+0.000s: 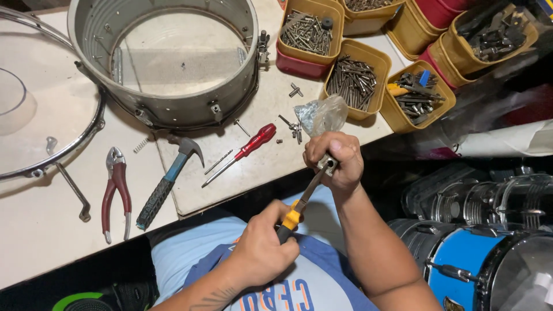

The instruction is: Repairing and disassembling drum hardware components using hand tools at a workbench

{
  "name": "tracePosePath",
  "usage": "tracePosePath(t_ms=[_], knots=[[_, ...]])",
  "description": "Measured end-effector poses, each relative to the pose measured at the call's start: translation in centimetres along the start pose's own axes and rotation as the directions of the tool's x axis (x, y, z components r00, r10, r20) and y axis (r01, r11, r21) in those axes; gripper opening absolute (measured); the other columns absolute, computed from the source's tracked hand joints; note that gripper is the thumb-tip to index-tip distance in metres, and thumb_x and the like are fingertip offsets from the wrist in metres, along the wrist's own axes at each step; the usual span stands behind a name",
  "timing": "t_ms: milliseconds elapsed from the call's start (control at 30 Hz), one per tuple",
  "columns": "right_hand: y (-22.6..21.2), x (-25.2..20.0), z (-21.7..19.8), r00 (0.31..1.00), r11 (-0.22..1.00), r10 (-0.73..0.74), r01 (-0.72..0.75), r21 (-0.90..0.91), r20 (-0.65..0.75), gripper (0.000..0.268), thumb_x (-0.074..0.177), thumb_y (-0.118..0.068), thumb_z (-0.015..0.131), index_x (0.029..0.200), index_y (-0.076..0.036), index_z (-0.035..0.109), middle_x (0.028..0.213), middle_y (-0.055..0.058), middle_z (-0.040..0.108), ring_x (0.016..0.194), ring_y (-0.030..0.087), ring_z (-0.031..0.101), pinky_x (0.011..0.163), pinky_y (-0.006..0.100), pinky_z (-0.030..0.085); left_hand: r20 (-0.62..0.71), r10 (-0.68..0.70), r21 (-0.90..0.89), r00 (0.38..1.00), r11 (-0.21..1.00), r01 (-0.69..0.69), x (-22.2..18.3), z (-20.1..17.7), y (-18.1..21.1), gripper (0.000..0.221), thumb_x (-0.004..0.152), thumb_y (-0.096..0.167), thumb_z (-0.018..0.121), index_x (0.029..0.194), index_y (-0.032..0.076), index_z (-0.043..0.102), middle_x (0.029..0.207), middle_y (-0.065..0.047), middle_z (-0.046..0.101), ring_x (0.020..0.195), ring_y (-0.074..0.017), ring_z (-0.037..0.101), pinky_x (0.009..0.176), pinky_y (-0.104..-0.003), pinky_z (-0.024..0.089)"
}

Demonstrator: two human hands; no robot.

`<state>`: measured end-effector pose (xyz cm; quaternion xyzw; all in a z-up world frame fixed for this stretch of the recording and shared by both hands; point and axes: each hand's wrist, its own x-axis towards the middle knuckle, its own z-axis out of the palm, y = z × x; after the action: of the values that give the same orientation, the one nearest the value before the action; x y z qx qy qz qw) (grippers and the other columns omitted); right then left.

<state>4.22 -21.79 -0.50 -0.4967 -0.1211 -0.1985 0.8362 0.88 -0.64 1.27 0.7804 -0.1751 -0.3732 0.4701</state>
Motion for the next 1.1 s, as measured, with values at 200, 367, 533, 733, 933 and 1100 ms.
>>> tracePosePath(t_ms=[200,367,533,733,933,1100], knots=[[-0.1,0.4,0.1,0.999,0.998,0.035,-0.035,-0.058,-0.012,0.045,0.1,-0.028,0.048,0.068,0.003,0.056,0.05,0.015,0.04,0.042,0.02,0.034,0.042,0.031,0.027,0.117,0.021,0.002,0.993,1.0,-0.021,0.7,-1.3,1.1,0.077,0.065,0.02,0.058,0.141,0.021,0.05,0.118,0.0,0.075,0.109,-0.0202,0.072,0.097,-0.029,0.052],[0.2,0.6,0.0,0.999,0.992,0.054,-0.053,-0.112,0.003,0.048,0.1,-0.028,0.049,0.067,0.004,0.058,0.051,0.017,0.044,0.044,0.022,0.039,0.045,0.031,0.031,0.133,0.038,0.051,0.99,0.998,-0.046,1.4,-1.3,0.6,0.05,0.065,0.018,0.058,0.115,0.02,0.062,0.093,0.001,0.069,0.081,-0.0204,0.062,0.077,-0.032,0.05],[-0.2,1.2,0.1,0.998,0.984,0.055,-0.048,-0.17,0.04,0.05,0.101,-0.029,0.05,0.064,0.004,0.058,0.049,0.015,0.045,0.044,0.022,0.04,0.047,0.031,0.03,0.113,0.117,0.026,0.987,0.992,-0.12,1.6,-0.8,-0.4,0.046,0.068,0.013,0.057,0.114,0.017,0.059,0.093,-0.001,0.066,0.083,-0.0232,0.061,0.079,-0.036,0.05],[-1.4,1.7,0.4,0.995,0.884,0.048,-0.004,-0.467,0.082,0.054,0.105,-0.032,0.046,0.064,0.002,0.058,0.059,0.015,0.054,0.053,0.022,0.048,0.058,0.032,0.037,0.102,0.086,0.034,0.991,0.995,-0.09,1.4,-0.2,-1.0,0.04,0.068,0.015,0.057,0.108,0.017,0.058,0.086,-0.001,0.065,0.077,-0.0244,0.061,0.074,-0.038,0.049],[-0.7,1.3,-0.3,0.995,0.89,0.078,-0.044,-0.455,0.056,0.053,0.104,-0.031,0.047,0.065,0.002,0.06,0.059,0.015,0.056,0.056,0.023,0.053,0.063,0.032,0.042,0.113,0.17,0.012,0.979,0.985,-0.173,1.6,-0.4,-1.4,0.053,0.066,0.014,0.055,0.119,0.013,0.059,0.103,-0.004,0.072,0.093,-0.0244,0.067,0.087,-0.034,0.051],[-1.9,1.6,0.0,0.989,0.797,0.06,0.036,-0.603,0.137,0.055,0.106,-0.034,0.046,0.066,0.001,0.061,0.06,0.01,0.056,0.052,0.019,0.048,0.055,0.03,0.036,0.175,0.072,-0.016,0.982,0.997,-0.071,1.3,-0.6,-0.9,0.035,0.069,0.01,0.053,0.103,0.016,0.059,0.096,0.0,0.07,0.087,-0.0215,0.065,0.083,-0.032,0.052]])
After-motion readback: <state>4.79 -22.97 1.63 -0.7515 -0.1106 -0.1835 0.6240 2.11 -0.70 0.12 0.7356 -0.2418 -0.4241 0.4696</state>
